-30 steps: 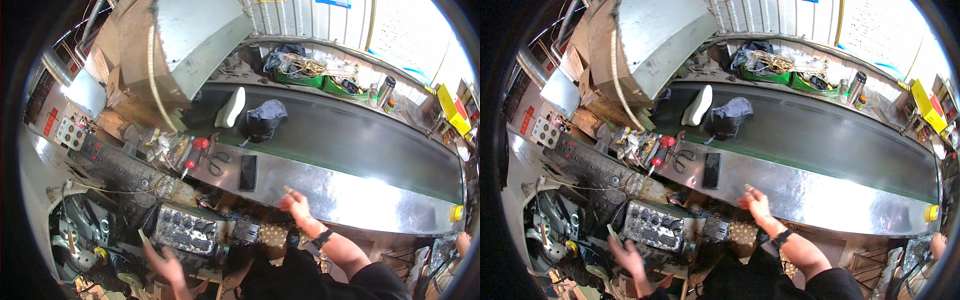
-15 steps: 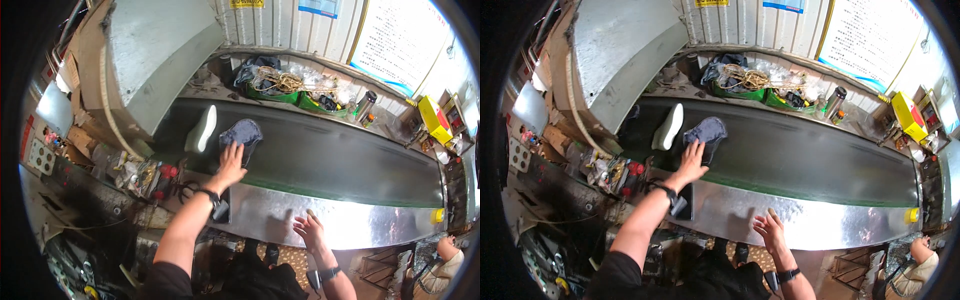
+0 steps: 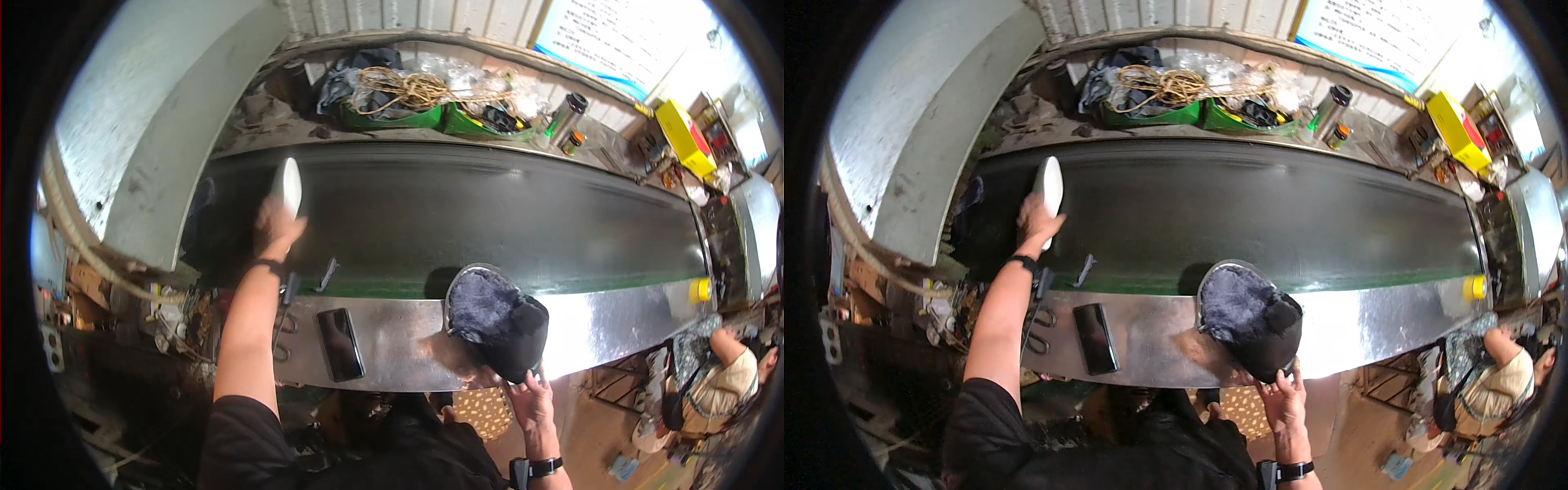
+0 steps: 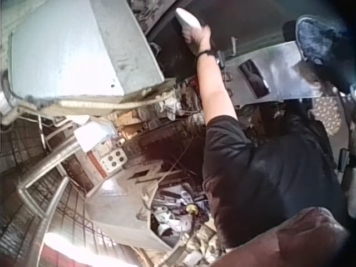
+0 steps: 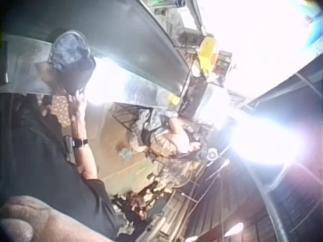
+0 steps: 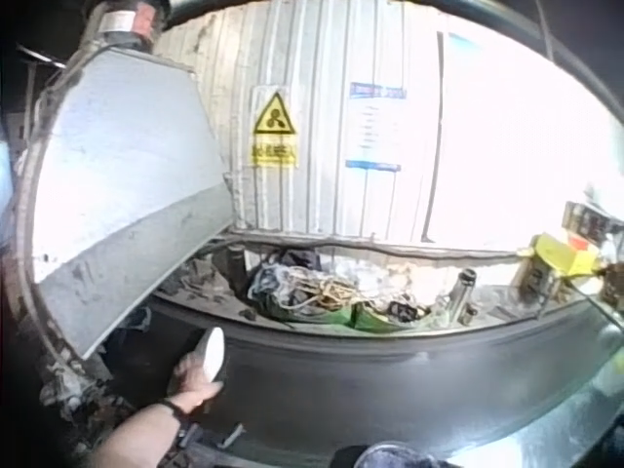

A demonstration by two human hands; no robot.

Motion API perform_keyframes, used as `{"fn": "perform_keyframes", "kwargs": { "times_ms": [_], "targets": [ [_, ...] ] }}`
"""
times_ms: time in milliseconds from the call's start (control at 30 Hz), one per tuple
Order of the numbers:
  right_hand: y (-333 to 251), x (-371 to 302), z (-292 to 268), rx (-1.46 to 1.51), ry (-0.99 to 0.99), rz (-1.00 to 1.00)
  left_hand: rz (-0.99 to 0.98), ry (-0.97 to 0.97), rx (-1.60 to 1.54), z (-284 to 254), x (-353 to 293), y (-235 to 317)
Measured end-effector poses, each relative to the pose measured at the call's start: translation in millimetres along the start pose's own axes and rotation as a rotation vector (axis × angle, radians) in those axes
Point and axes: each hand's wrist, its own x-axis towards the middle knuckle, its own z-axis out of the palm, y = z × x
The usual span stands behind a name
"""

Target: Insert a shoe last and operate a toe-lasting machine to shape footwear.

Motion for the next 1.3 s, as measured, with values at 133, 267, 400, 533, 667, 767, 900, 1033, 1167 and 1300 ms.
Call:
{"fn": "perform_keyframes", "kwargs": {
  "times_ms": [133,267,400,533,667,767,900,1033,1167,1300],
  "targets": [
    [-8,-18,-13,0.05,0.012,0.009,-0.314,-0.182,-0.35,48,-7,-83],
    [-15,-26,-29,0.192,-0.07,0.022,-0.289,-0.247,-0.431,35,-26,-58],
    [-19,-2,-45,0.117,-0.144,0.063,0.209,-0.064,-0.093,-35,-87,19],
    [-30,15,-61,-0.031,-0.108,0.038,0.895,0.205,-0.019,-83,-176,111],
    [-45,13,-83,0.034,-0.083,-0.111,1.159,0.206,-0.167,-72,-297,176],
    [-57,17,-102,0.087,0.042,-0.078,1.43,0.545,-0.211,-34,-381,214],
    [-74,20,-114,0.074,0.203,-0.101,1.446,0.356,-0.366,-4,-448,238],
    [-88,-11,-106,0.002,0.156,-0.374,1.471,-0.221,-0.829,-17,-430,248],
    [-75,-65,-100,-0.701,-0.186,-0.706,-0.396,-0.83,-1.774,-18,-347,262],
    [-18,-71,-96,-1.477,-0.469,-1.04,-0.302,-1.142,-1.392,13,-284,248]
  ]
}}
